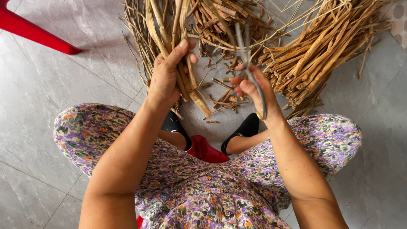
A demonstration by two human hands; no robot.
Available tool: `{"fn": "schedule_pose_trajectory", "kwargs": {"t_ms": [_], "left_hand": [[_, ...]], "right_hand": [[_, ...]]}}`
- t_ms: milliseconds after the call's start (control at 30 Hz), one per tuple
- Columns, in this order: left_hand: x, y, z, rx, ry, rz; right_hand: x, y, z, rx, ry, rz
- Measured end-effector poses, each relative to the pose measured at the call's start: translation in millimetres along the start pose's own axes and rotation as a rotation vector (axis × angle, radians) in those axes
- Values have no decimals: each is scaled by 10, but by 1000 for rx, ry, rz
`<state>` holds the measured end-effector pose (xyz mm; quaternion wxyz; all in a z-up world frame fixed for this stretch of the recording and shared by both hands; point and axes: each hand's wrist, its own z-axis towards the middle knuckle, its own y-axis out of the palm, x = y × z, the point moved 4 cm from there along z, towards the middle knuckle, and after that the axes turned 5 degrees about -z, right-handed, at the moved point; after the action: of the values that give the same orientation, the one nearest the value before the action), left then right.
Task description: The person sits on the floor and uses scissors to cut dried plant stems into shorter pieces. The cut pieces are dropped onto the floor, accumulating in a pile.
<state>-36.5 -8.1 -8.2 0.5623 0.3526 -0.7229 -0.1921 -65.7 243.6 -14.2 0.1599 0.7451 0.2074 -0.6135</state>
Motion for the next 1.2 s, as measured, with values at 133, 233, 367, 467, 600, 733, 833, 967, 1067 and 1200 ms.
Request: {"fn": "schedule_pose_trajectory", "kwargs": {"t_ms": [133,233,367,467,600,733,833,967,1067,1200], "left_hand": [[60,35,-29,-46,-64,37],[48,52,-43,-85,-121,166],[79,17,-72,-83,-218,313],[182,-10,-80,-91,-242,448],[265,-33,-94,-68,-266,554],[295,-48,-111,-66,-278,623],[300,-75,-114,-70,-300,643],[398,-120,-62,-95,-193,626],[577,-261,-48,-89,20,506],[666,-304,-37,-142,98,258]], "right_hand": [[-27,58,-26,-91,-46,-22],[-29,-22,6,-46,-44,42],[-54,-263,99,151,-67,174],[-118,-471,60,300,-128,124],[-210,-633,-18,413,-205,4],[-247,-670,-43,422,-265,-70],[-217,-660,-57,408,-259,-31],[-159,-688,-61,385,-164,174],[-106,-667,-80,388,-120,203],[-79,-406,15,247,-151,147]]}}
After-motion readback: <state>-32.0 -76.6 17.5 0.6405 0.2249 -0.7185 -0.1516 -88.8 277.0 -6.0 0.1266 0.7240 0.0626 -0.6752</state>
